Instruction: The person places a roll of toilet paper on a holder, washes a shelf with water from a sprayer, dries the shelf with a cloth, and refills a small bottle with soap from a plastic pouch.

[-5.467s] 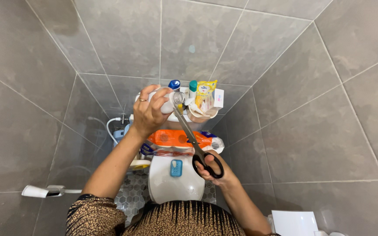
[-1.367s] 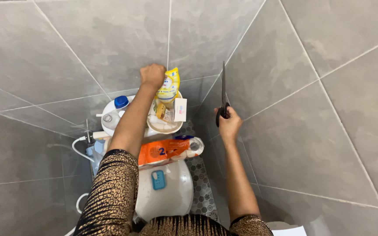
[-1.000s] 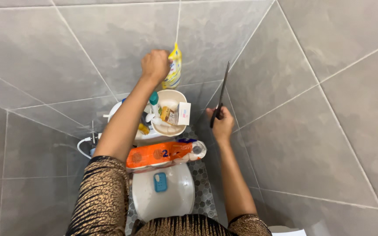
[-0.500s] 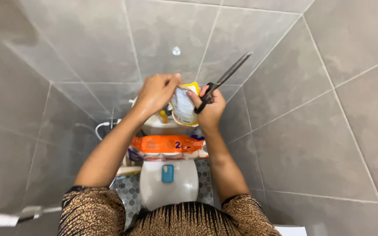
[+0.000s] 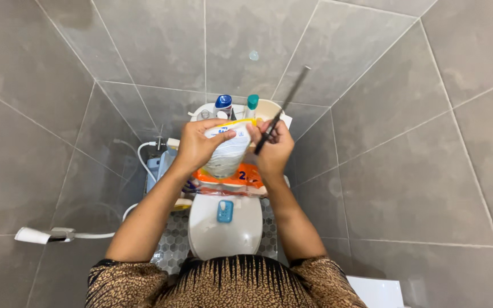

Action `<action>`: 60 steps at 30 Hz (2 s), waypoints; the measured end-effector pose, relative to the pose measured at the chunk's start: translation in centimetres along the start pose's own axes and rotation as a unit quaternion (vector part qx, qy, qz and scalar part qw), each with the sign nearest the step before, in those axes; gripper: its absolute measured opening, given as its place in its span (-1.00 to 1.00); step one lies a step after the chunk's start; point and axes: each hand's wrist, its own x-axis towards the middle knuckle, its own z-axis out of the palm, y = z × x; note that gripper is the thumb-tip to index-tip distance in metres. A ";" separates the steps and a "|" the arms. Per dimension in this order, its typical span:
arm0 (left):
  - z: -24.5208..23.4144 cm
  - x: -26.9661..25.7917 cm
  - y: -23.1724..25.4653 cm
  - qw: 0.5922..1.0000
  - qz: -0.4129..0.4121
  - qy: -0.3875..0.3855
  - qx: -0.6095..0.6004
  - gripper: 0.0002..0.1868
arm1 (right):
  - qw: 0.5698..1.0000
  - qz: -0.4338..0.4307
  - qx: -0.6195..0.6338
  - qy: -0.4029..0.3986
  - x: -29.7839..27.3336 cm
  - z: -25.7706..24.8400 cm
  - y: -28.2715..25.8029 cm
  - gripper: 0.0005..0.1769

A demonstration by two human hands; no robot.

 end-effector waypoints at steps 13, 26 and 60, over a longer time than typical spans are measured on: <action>-4.0 0.0 2.4 0.993 -0.023 -0.098 0.061 -0.73 | 0.900 0.093 -0.319 -0.282 -4.7 -10.0 -1.9 -0.42; -1.7 -0.7 0.8 0.980 -0.033 -0.167 0.105 -0.75 | 0.899 0.238 -0.221 -0.296 -5.1 -10.4 0.3 -0.68; -3.1 -0.2 -6.6 0.968 -0.054 -0.161 0.185 -0.79 | 0.493 -0.240 -0.802 -0.237 20.8 -17.9 8.8 -0.93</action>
